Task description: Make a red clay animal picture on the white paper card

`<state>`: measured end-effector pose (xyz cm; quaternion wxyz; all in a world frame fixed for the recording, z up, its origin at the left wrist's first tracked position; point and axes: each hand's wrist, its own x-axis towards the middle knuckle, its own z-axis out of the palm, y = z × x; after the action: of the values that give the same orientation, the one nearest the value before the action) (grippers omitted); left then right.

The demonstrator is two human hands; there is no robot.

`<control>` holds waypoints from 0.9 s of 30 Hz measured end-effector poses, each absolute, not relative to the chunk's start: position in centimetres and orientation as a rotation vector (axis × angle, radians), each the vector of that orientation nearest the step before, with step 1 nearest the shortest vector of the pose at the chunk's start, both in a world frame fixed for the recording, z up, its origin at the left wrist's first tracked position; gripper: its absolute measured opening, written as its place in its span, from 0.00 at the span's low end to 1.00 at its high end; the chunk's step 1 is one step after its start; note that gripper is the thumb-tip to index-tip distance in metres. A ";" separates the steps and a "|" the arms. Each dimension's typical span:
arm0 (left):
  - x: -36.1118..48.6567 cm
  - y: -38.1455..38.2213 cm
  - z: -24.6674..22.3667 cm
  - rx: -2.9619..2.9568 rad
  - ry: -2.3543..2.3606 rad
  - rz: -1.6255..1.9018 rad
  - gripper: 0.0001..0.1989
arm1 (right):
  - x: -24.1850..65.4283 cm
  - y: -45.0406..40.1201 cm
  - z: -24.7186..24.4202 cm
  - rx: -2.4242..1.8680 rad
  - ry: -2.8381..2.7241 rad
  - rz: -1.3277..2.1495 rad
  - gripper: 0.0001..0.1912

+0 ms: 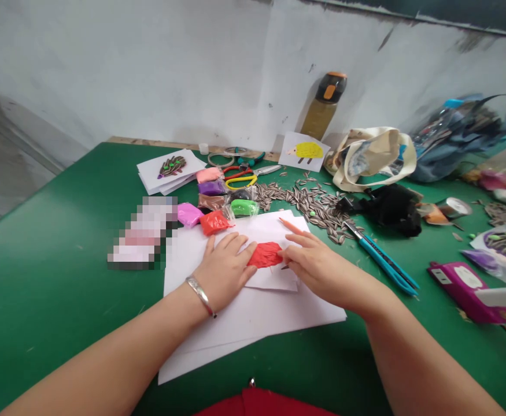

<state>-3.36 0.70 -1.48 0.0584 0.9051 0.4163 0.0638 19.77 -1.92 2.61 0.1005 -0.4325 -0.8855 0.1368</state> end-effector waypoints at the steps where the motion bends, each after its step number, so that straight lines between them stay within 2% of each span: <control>1: -3.4 0.7 -1.5 2.741 1.260 0.197 0.19 | 19.8 -2.0 2.7 -1.306 -2.607 0.409 0.12; 27: -3.2 0.6 -1.3 2.731 1.281 0.122 0.20 | 19.1 -2.0 2.3 -1.285 -2.592 0.376 0.12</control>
<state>-3.20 0.61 -1.29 0.0611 0.9030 0.4234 0.0404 19.09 -1.98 2.28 0.1119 -0.4376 -0.8829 0.1282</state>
